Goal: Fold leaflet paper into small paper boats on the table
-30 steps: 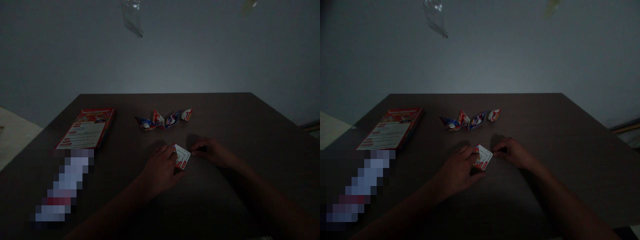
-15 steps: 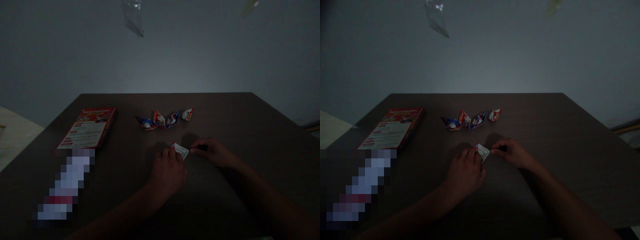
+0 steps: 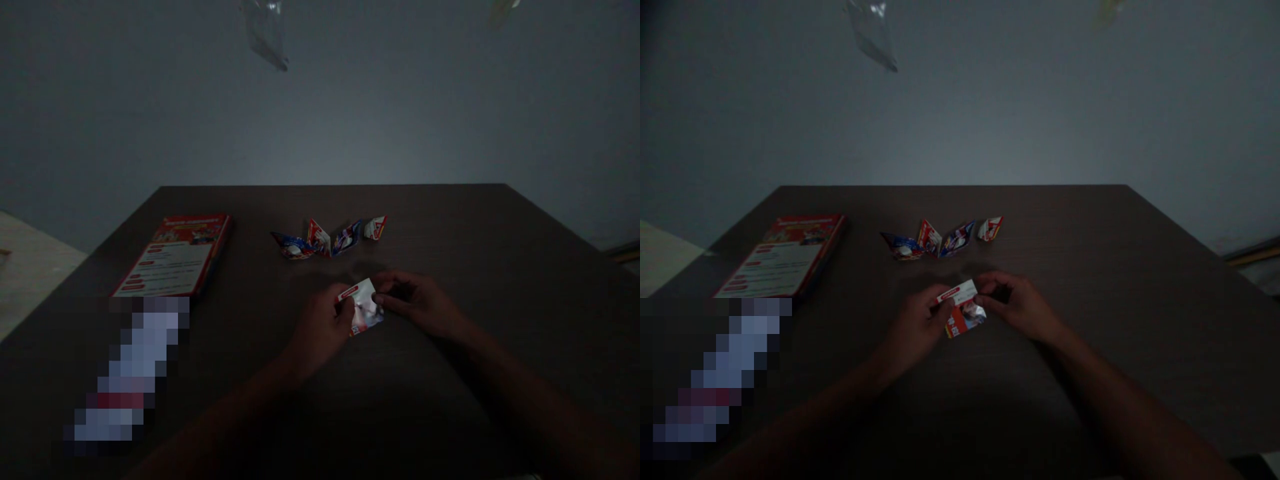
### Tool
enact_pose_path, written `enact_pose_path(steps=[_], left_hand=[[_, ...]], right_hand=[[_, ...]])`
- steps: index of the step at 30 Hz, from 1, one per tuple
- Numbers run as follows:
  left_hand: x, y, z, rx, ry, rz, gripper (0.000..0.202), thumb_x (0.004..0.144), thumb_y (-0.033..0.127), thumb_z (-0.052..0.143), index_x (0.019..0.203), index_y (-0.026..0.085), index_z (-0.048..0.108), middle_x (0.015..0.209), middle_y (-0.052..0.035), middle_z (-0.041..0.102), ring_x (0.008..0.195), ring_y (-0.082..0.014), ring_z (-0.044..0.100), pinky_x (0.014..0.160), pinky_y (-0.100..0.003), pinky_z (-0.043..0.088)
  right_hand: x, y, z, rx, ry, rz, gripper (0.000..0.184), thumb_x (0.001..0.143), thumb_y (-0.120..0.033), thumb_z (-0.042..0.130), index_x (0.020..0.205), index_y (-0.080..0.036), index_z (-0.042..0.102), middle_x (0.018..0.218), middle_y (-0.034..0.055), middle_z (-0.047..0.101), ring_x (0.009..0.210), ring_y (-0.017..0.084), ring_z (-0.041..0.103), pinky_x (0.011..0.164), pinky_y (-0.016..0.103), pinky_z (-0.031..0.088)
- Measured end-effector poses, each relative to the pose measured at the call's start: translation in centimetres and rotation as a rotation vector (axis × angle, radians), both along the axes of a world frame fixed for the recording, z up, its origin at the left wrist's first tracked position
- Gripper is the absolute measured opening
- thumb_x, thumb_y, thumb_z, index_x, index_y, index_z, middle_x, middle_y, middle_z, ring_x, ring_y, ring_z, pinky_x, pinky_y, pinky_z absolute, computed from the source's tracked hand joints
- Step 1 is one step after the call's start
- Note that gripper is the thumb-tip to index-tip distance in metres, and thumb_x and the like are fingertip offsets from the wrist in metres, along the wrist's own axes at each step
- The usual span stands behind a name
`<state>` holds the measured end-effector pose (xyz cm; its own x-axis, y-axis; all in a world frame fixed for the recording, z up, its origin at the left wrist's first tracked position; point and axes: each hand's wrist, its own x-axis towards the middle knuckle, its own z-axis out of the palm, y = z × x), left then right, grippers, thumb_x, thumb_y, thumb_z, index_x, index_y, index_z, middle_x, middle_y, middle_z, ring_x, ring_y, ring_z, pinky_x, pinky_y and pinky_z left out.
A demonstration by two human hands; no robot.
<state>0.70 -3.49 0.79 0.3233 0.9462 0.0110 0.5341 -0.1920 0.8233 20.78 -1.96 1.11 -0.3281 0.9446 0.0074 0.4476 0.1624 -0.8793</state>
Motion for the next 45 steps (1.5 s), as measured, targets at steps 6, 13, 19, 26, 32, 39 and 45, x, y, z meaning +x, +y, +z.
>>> enact_pose_path(steps=[6,13,19,26,32,39,45], left_hand=[[0.0,0.0,-0.3,0.226,0.377,0.065,0.033,0.084,0.034,0.053,0.113,0.019,0.053,0.101,-0.0070,0.063,0.092,-0.0221,0.057,0.080,-0.037,0.043],[-0.2,-0.3,-0.1,0.391,0.551,-0.027,0.032,0.088,0.037,0.047,0.118,0.028,0.051,0.109,-0.0059,0.052,0.100,-0.0228,0.046,0.079,-0.037,0.038],[0.2,-0.7,-0.3,0.519,0.698,-0.238,0.027,0.090,0.020,0.043,0.115,0.022,0.054,0.113,-0.0065,0.053,0.102,-0.0217,0.046,0.083,-0.038,0.035],[0.4,-0.9,-0.4,0.568,0.734,-0.274,0.031,0.093,0.031,0.039,0.116,0.017,0.054,0.110,-0.0087,0.056,0.101,-0.0229,0.048,0.083,-0.040,0.034],[0.1,-0.8,-0.1,0.538,0.680,-0.275,0.033,0.092,0.036,0.040,0.118,0.020,0.053,0.115,-0.0069,0.055,0.106,-0.0232,0.046,0.086,-0.041,0.033],[-0.2,-0.8,0.7,0.494,0.646,-0.273,0.034,0.091,0.041,0.040,0.116,0.023,0.054,0.116,-0.0065,0.053,0.106,-0.0240,0.045,0.084,-0.041,0.033],[-0.7,-0.6,0.7,0.468,0.611,-0.302,0.033,0.089,0.040,0.043,0.116,0.024,0.054,0.118,-0.0065,0.051,0.106,-0.0249,0.044,0.084,-0.041,0.033]], right_hand=[[-0.7,0.1,-1.2,0.048,-0.175,-0.013,0.032,0.078,-0.030,0.061,0.108,-0.018,0.058,0.080,0.0027,0.067,0.072,0.016,0.063,0.068,0.029,0.047],[-0.6,0.2,-1.2,0.314,-0.384,0.064,0.025,0.076,-0.032,0.066,0.098,-0.020,0.062,0.084,0.0029,0.066,0.080,0.019,0.060,0.078,0.034,0.040],[0.4,-0.3,-0.6,0.434,-0.522,0.217,0.021,0.081,-0.035,0.062,0.100,-0.026,0.067,0.098,0.0063,0.063,0.093,0.022,0.056,0.080,0.036,0.035],[-0.4,-1.6,0.7,0.550,-0.783,0.272,0.026,0.091,-0.030,0.047,0.110,-0.024,0.063,0.103,0.0084,0.063,0.093,0.023,0.055,0.083,0.039,0.033],[-0.6,-1.5,0.0,0.556,-0.887,0.243,0.038,0.093,-0.035,0.040,0.127,-0.022,0.051,0.129,0.0112,0.052,0.108,0.029,0.049,0.086,0.043,0.034],[-0.3,-0.9,0.1,0.559,-0.861,0.274,0.037,0.091,-0.039,0.045,0.122,-0.023,0.056,0.123,0.0109,0.055,0.105,0.028,0.050,0.084,0.041,0.037],[0.5,-1.0,0.6,0.524,-0.795,0.326,0.030,0.089,-0.039,0.049,0.113,-0.028,0.062,0.122,0.0067,0.056,0.111,0.027,0.048,0.088,0.042,0.036]])
